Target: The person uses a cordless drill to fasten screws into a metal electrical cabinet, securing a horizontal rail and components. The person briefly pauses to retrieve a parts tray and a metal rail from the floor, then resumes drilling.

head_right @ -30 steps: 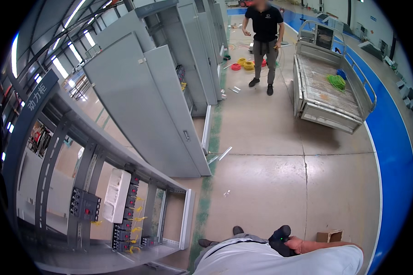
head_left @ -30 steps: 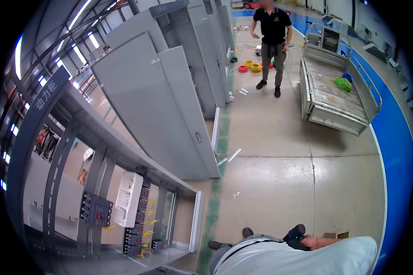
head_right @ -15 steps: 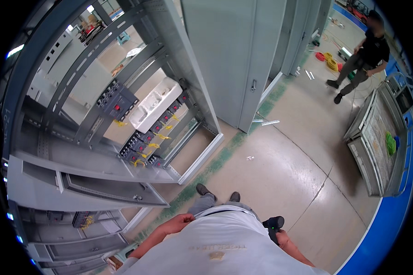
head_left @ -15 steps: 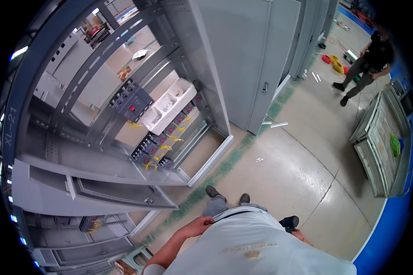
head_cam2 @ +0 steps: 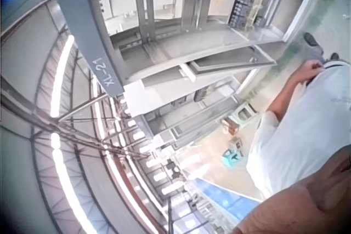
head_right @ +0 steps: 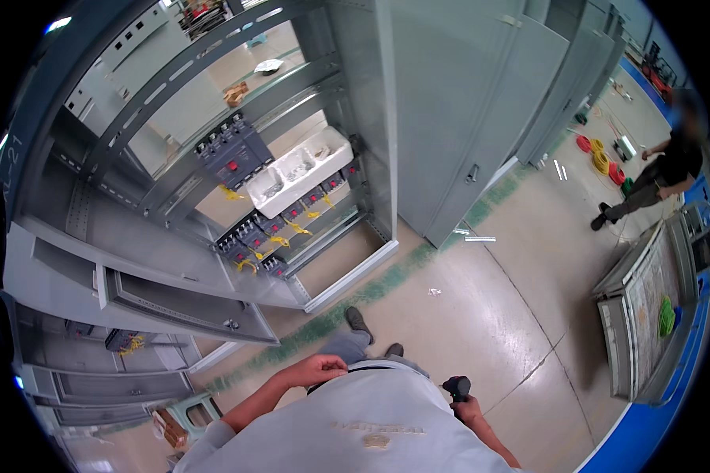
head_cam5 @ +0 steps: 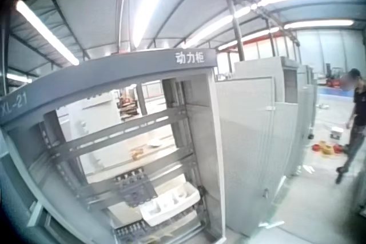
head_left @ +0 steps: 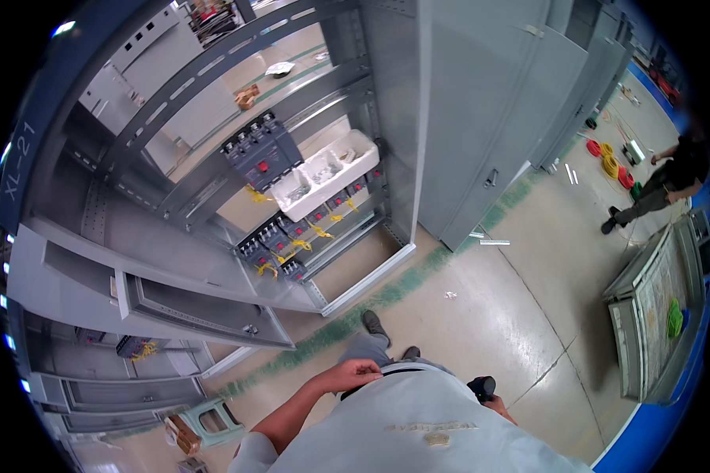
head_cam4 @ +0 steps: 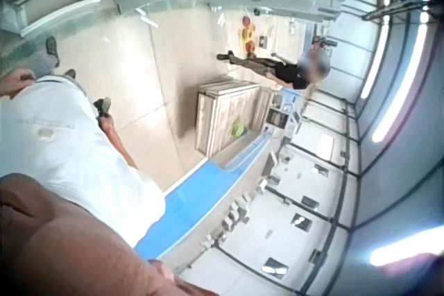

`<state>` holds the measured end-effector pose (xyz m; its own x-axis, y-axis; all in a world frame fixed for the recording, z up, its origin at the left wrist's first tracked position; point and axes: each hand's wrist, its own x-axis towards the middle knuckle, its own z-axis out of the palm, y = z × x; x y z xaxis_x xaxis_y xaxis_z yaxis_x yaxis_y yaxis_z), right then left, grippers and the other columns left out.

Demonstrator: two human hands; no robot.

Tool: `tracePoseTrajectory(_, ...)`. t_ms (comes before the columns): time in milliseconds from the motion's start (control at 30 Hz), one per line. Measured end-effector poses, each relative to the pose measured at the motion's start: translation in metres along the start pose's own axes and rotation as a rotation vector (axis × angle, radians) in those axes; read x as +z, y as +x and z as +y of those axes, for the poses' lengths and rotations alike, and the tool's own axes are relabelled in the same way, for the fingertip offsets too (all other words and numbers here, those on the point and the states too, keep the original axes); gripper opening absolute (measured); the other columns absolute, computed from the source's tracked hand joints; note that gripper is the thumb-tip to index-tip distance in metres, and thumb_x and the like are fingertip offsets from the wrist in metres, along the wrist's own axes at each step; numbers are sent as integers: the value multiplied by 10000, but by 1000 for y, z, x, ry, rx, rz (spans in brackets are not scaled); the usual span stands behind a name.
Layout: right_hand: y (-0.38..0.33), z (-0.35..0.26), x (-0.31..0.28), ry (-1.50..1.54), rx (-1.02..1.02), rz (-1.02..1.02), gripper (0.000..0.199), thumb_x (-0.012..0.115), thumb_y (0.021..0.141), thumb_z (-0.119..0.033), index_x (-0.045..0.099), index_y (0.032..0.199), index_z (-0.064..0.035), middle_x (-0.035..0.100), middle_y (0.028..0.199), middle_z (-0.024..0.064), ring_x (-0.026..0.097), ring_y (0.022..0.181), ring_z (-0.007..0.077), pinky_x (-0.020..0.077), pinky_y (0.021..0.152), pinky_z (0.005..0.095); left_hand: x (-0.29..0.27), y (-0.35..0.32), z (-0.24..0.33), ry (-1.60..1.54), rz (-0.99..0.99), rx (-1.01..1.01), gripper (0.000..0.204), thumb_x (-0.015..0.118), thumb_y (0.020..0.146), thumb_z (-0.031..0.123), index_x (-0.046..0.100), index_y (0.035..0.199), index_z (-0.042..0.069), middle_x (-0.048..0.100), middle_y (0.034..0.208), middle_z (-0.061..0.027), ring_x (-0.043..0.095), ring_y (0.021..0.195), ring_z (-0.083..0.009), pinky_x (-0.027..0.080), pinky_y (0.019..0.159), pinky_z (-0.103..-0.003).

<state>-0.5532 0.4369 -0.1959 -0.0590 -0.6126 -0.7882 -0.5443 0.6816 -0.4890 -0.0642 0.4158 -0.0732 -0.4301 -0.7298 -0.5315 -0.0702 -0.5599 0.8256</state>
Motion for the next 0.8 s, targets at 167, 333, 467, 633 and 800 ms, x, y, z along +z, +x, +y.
tracePoseTrajectory(167, 18, -100, 12, 49, -33, 98, 306, 726, 685, -38, 646, 977, 11, 655, 753, 104, 636, 582, 180, 524, 541, 333, -43, 25, 9, 53, -59, 42, 222, 628, 982, 190, 646, 1129, 24, 662, 1058, -9, 579, 974, -71, 474, 874, -251)
tracePoseTrajectory(333, 62, -165, 38, 194, -135, 223, 329, 777, 712, -145, 635, 965, 10, 637, 690, 85, 632, 531, 193, 530, 511, 332, -85, 70, 22, 43, -61, 23, 195, 653, 956, 184, 655, 1073, 27, 668, 964, -1, 584, 889, -71, 484, 800, -251)
tracePoseTrajectory(467, 72, -211, 50, 33, -220, 277, 360, 796, 728, -248, 650, 937, 8, 660, 713, 93, 639, 552, 178, 527, 546, 334, -119, 94, 51, 307, 240, 112, 192, 683, 918, 198, 668, 1007, 28, 666, 814, -16, 597, 754, -79, 494, 692, -264)
tracePoseTrajectory(633, 77, -219, 68, -173, -346, 325, 395, 754, 712, -244, 675, 1024, -15, 707, 866, 220, 696, 831, 356, 533, 769, 422, -180, 125, 79, 237, 614, 274, 186, 681, 906, 194, 671, 982, 25, 680, 785, -42, 609, 699, -98, 500, 654, -279)
tracePoseTrajectory(800, 97, -207, 71, -127, -365, 346, 421, 746, 718, -244, 688, 1072, -24, 714, 902, 218, 709, 866, 330, 535, 790, 413, -216, 134, 124, 141, 863, 354, 184, 683, 911, 180, 665, 986, 13, 668, 785, -40, 591, 712, -88, 495, 665, -271)
